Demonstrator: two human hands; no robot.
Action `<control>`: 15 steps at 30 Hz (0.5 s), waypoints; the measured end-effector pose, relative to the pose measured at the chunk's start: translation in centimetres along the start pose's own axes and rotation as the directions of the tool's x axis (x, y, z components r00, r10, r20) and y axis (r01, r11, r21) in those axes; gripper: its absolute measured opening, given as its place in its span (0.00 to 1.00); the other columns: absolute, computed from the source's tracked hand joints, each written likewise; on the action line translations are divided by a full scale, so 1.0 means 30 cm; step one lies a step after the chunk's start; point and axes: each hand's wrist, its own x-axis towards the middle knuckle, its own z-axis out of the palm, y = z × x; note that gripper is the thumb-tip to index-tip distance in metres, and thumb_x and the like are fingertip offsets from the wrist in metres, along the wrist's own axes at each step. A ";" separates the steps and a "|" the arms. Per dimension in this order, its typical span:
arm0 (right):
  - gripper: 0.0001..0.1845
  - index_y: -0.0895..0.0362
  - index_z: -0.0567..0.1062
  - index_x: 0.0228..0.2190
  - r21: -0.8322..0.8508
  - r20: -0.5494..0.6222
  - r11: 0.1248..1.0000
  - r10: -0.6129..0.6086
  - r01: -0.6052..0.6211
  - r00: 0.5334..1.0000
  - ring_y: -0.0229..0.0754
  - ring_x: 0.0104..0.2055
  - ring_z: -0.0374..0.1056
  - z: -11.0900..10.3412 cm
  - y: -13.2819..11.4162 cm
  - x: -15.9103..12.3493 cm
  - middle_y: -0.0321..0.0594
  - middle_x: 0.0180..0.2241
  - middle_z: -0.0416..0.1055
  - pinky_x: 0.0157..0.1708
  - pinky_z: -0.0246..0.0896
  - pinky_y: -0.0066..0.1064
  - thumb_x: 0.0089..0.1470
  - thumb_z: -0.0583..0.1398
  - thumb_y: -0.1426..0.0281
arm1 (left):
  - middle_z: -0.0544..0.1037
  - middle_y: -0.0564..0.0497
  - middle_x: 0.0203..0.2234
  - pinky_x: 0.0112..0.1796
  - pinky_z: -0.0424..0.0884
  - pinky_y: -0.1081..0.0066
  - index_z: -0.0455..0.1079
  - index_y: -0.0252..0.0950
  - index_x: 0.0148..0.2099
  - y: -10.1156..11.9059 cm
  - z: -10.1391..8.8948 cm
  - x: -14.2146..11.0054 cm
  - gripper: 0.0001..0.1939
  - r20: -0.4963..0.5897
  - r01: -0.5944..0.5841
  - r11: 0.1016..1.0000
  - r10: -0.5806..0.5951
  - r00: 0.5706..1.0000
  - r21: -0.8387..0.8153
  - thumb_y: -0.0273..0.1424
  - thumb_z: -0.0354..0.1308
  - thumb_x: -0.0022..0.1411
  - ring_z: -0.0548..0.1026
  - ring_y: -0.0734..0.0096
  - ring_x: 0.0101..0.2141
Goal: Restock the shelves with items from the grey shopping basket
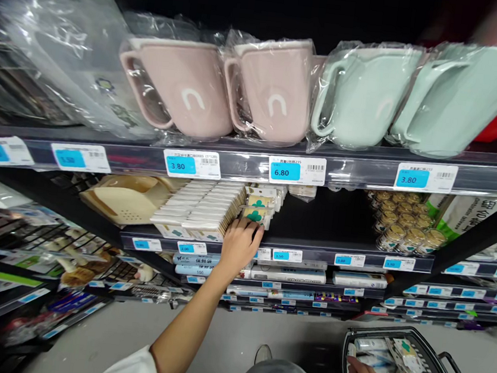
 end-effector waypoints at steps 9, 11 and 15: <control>0.18 0.55 0.80 0.42 -0.031 0.019 0.999 -0.030 0.031 0.999 0.45 0.36 0.80 0.011 0.037 -0.034 0.45 0.37 0.82 0.31 0.76 0.26 0.68 0.55 0.57 | 0.78 0.41 0.41 0.47 0.69 0.55 0.78 0.35 0.43 -0.006 0.012 -0.001 0.18 -0.004 -0.001 1.000 0.001 1.000 0.008 0.37 0.48 0.72 0.72 0.49 0.45; 0.18 0.55 0.80 0.43 -0.049 0.013 0.998 -0.043 0.044 0.999 0.46 0.37 0.80 0.023 0.058 -0.049 0.45 0.38 0.82 0.30 0.76 0.26 0.67 0.55 0.57 | 0.78 0.41 0.41 0.47 0.69 0.55 0.78 0.35 0.42 -0.009 0.016 -0.001 0.18 -0.013 -0.001 1.000 0.002 1.000 0.012 0.37 0.49 0.73 0.72 0.49 0.45; 0.17 0.55 0.80 0.43 -0.057 0.005 0.998 -0.035 0.036 0.999 0.46 0.37 0.81 0.035 0.071 -0.062 0.45 0.38 0.82 0.30 0.77 0.26 0.67 0.56 0.59 | 0.78 0.41 0.41 0.47 0.69 0.55 0.78 0.35 0.42 -0.011 0.021 -0.002 0.18 -0.029 -0.008 1.000 0.008 1.000 0.003 0.36 0.48 0.73 0.72 0.50 0.44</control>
